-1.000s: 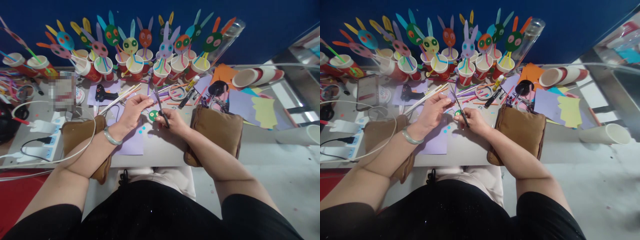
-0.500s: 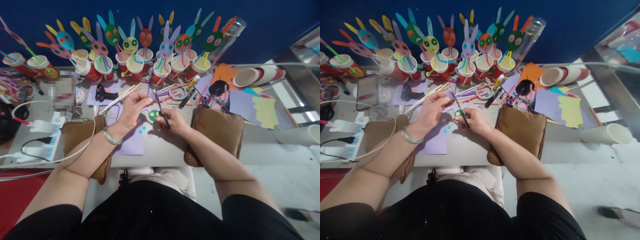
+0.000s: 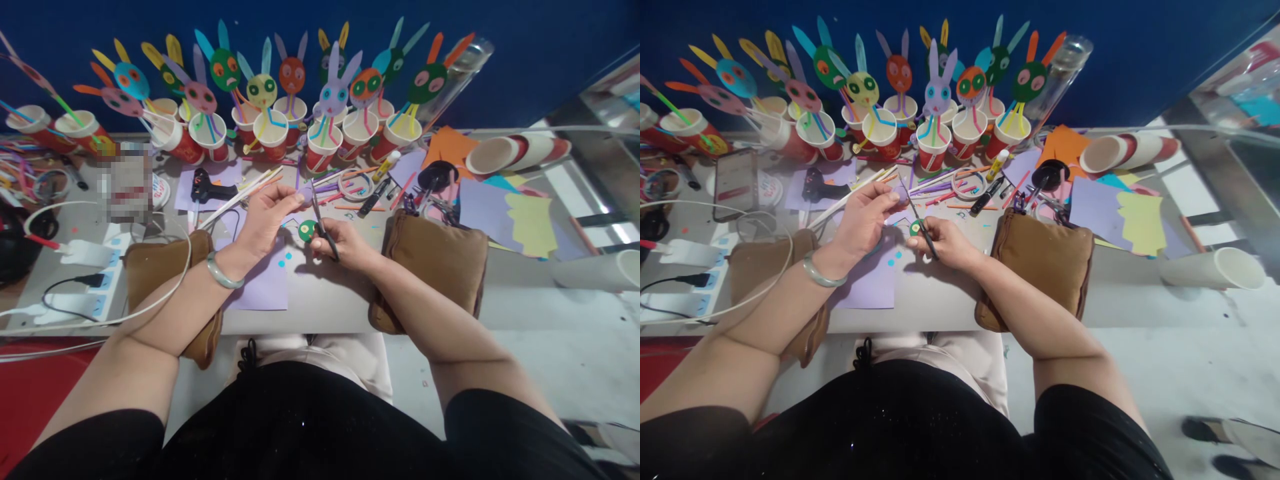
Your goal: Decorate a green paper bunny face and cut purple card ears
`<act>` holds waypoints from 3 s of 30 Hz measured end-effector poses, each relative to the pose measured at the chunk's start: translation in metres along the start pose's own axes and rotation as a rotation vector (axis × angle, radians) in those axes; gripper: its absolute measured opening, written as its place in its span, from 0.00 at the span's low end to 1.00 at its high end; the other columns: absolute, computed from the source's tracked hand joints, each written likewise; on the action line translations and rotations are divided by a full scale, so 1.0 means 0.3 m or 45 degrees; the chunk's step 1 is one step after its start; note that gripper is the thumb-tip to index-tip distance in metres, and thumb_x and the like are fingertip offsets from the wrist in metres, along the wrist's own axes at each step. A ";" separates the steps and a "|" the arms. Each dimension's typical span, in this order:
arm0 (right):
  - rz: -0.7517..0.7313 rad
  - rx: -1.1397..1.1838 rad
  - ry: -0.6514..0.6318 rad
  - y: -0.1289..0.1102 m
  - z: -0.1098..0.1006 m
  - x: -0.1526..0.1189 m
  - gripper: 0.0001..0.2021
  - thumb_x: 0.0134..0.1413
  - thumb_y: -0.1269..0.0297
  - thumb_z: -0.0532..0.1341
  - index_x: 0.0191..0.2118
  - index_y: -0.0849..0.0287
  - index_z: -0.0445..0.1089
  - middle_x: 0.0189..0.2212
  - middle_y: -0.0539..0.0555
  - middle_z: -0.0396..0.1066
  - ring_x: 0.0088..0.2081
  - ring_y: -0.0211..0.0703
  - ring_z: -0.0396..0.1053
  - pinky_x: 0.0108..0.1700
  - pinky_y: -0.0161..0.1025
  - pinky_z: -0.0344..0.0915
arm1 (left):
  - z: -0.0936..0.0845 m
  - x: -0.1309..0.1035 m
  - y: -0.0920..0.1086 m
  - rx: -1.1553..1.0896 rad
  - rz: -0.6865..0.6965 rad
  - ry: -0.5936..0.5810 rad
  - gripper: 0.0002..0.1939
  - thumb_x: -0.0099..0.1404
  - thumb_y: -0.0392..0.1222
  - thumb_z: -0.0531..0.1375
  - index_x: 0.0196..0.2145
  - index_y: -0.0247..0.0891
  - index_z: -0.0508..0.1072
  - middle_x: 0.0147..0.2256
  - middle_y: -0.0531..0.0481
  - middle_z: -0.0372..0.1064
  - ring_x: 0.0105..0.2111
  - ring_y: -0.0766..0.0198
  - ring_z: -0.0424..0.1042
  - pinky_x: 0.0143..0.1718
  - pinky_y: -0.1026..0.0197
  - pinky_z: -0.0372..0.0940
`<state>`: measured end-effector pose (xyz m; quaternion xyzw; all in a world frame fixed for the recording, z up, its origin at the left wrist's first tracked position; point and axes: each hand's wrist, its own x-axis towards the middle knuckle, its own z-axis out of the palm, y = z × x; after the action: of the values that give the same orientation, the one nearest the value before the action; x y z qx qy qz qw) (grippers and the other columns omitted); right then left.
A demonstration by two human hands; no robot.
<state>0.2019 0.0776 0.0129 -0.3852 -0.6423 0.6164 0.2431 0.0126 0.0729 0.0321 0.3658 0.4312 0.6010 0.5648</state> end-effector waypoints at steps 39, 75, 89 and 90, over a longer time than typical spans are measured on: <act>-0.038 -0.144 0.049 -0.005 -0.013 -0.004 0.34 0.47 0.25 0.69 0.28 0.56 0.65 0.20 0.52 0.72 0.21 0.37 0.62 0.25 0.36 0.54 | -0.001 -0.016 -0.004 0.084 0.031 -0.114 0.08 0.56 0.38 0.72 0.27 0.38 0.75 0.27 0.54 0.75 0.31 0.67 0.73 0.41 0.61 0.69; -0.036 -0.035 0.036 0.013 -0.009 0.001 0.35 0.42 0.26 0.73 0.29 0.56 0.65 0.20 0.49 0.70 0.21 0.36 0.61 0.24 0.36 0.53 | -0.017 -0.012 -0.017 0.202 0.060 -0.213 0.14 0.56 0.44 0.74 0.26 0.38 0.74 0.27 0.54 0.74 0.29 0.68 0.72 0.34 0.63 0.67; -0.036 -0.073 0.034 -0.003 -0.010 -0.002 0.35 0.43 0.26 0.72 0.26 0.56 0.64 0.18 0.49 0.69 0.20 0.35 0.60 0.24 0.35 0.52 | -0.014 -0.015 -0.009 0.213 0.075 -0.193 0.14 0.54 0.45 0.74 0.26 0.38 0.73 0.26 0.54 0.74 0.29 0.68 0.72 0.33 0.63 0.67; -0.030 -0.073 0.039 -0.005 -0.009 -0.002 0.35 0.42 0.26 0.72 0.26 0.56 0.64 0.17 0.49 0.68 0.20 0.35 0.60 0.24 0.35 0.52 | -0.013 -0.015 -0.007 0.212 0.079 -0.195 0.13 0.54 0.44 0.74 0.26 0.38 0.74 0.26 0.54 0.74 0.28 0.68 0.72 0.33 0.63 0.67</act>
<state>0.2041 0.0787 0.0147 -0.3937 -0.6603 0.5889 0.2492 0.0102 0.0680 0.0288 0.4695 0.4237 0.5507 0.5448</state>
